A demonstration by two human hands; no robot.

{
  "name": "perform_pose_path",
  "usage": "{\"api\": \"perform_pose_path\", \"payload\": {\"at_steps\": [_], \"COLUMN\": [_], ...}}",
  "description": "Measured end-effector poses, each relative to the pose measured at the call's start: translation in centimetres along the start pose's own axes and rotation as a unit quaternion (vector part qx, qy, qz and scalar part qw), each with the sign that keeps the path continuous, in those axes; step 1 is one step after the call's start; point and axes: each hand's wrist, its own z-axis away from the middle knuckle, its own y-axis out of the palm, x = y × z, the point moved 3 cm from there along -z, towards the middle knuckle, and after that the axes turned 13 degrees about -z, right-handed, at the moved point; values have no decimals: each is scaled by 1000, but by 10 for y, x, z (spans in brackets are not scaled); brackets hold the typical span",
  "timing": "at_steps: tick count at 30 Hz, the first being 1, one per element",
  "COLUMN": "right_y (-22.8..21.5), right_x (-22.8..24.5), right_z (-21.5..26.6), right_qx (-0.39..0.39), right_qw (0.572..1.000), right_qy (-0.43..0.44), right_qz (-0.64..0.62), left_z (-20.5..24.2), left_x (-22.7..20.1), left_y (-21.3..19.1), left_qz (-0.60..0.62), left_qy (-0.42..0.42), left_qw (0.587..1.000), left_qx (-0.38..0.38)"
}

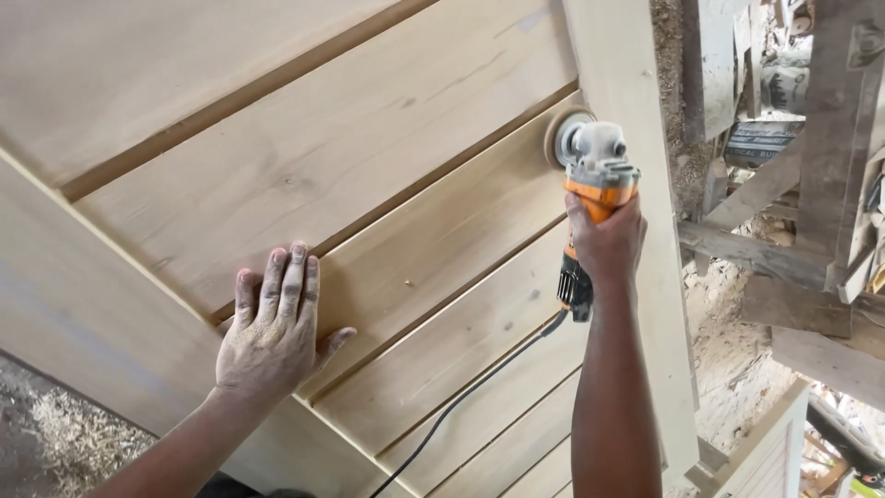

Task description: Sanding a wooden door using an electric hand sander.

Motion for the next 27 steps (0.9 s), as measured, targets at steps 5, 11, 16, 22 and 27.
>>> {"api": "perform_pose_path", "payload": {"at_steps": [5, 11, 16, 22, 27], "right_y": [4, 6, -2, -12, -16], "right_x": [14, 18, 0, -18, -39], "right_z": [-9, -16, -7, 10, 28], "right_qx": [10, 16, 20, 16, 10], "right_qw": [999, 999, 998, 999, 997], "right_qy": [21, 43, 61, 46, 71], "right_qz": [-30, -9, 13, 1, -33], "left_z": [3, 5, 6, 6, 5], "left_x": [-1, -2, -3, 1, 5], "left_y": [2, 13, 12, 10, 3], "left_qz": [21, 108, 88, 65, 30], "left_qy": [-5, -15, -6, -5, -2], "left_qw": [1000, 994, 996, 998, 1000], "left_qx": [12, -6, 4, -1, -7]}}
